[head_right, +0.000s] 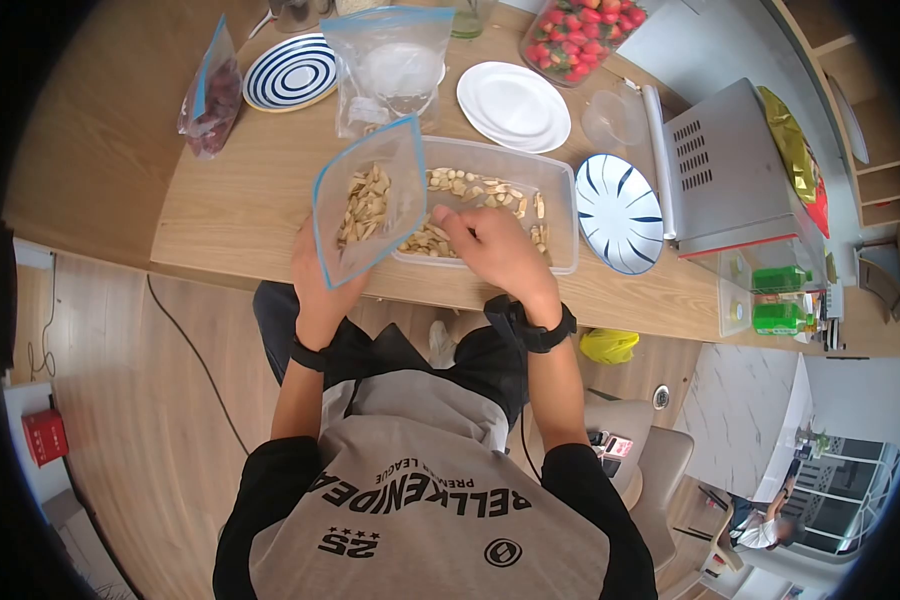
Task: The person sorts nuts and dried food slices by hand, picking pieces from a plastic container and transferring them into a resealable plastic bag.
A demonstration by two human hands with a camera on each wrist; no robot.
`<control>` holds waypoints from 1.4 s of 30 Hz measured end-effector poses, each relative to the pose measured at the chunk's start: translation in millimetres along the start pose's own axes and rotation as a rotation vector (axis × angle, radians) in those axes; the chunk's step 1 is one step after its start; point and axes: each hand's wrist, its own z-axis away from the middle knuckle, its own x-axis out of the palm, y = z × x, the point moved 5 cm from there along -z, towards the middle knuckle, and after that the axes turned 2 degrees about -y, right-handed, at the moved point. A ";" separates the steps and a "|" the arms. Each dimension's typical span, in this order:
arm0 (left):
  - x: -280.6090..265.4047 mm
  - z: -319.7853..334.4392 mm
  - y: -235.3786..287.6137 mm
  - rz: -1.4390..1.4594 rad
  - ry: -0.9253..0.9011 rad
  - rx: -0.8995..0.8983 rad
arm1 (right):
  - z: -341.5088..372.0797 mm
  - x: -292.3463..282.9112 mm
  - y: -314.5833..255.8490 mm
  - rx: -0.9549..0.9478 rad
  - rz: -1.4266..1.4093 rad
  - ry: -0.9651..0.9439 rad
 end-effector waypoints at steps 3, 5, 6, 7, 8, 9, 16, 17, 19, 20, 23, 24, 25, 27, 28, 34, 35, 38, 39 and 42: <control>0.6 -0.1 -0.8 0.007 -0.004 0.003 | 1.0 -0.1 -3.6 -0.011 -0.055 0.038; 0.9 0.1 -1.1 0.005 -0.006 0.003 | 1.8 -0.9 -4.2 -0.003 -0.063 0.044; 1.1 -0.2 -0.8 0.002 -0.006 0.000 | 1.8 -0.7 -3.3 0.002 -0.060 0.047; 1.2 -1.5 0.1 0.003 -0.005 0.000 | 1.7 -0.6 -2.9 0.007 -0.058 0.049; -1.0 -3.4 2.0 -0.001 0.033 0.016 | 1.6 -0.9 -2.8 0.007 -0.058 0.048; -3.5 -3.9 3.3 -0.007 0.070 0.030 | 1.6 -1.0 -2.9 0.003 -0.045 0.045; -2.0 -1.3 2.1 -0.018 0.070 0.028 | 1.2 -2.6 -8.0 -0.013 0.050 0.072; 0.3 0.3 0.0 -0.013 0.030 0.011 | 1.2 -3.1 -8.3 -0.013 0.050 0.072; 2.5 1.7 -2.5 -0.008 -0.010 -0.008 | 0.6 -2.7 -8.0 -0.008 0.075 0.054; 2.5 1.7 -2.8 -0.007 -0.009 -0.005 | 0.3 -2.6 -7.8 -0.008 0.074 0.054; 1.4 0.8 -1.0 -0.005 -0.011 -0.004 | 0.2 -2.3 -6.3 -0.010 0.087 0.049; 1.1 0.5 -0.5 -0.005 -0.012 -0.007 | 0.2 -2.2 -6.0 -0.023 0.084 0.053; 1.3 0.4 -0.8 -0.005 -0.012 -0.008 | 0.2 -2.0 -6.0 -0.035 0.080 0.056; 1.3 1.1 -1.7 -0.004 -0.012 -0.002 | 0.7 -2.1 -7.0 -0.014 0.061 0.055; 1.3 1.4 -2.0 -0.004 -0.012 -0.002 | 0.9 -2.4 -6.6 0.007 0.043 0.057; 1.9 0.5 -1.9 0.002 -0.022 -0.011 | 0.7 -3.4 -6.1 -0.014 0.065 0.070; 1.9 0.4 -1.7 0.002 -0.020 -0.010 | 0.7 -3.7 -6.5 -0.014 0.066 0.070; 1.9 0.8 -2.0 -0.003 -0.018 -0.012 | 0.8 -3.4 -6.0 -0.013 0.075 0.058; 2.1 0.9 -2.1 -0.006 -0.019 -0.014 | 1.0 -2.9 -3.3 -0.022 0.065 0.051; 2.0 0.3 -1.8 -0.014 -0.022 -0.018 | -0.3 -2.2 2.5 -0.060 -0.014 0.099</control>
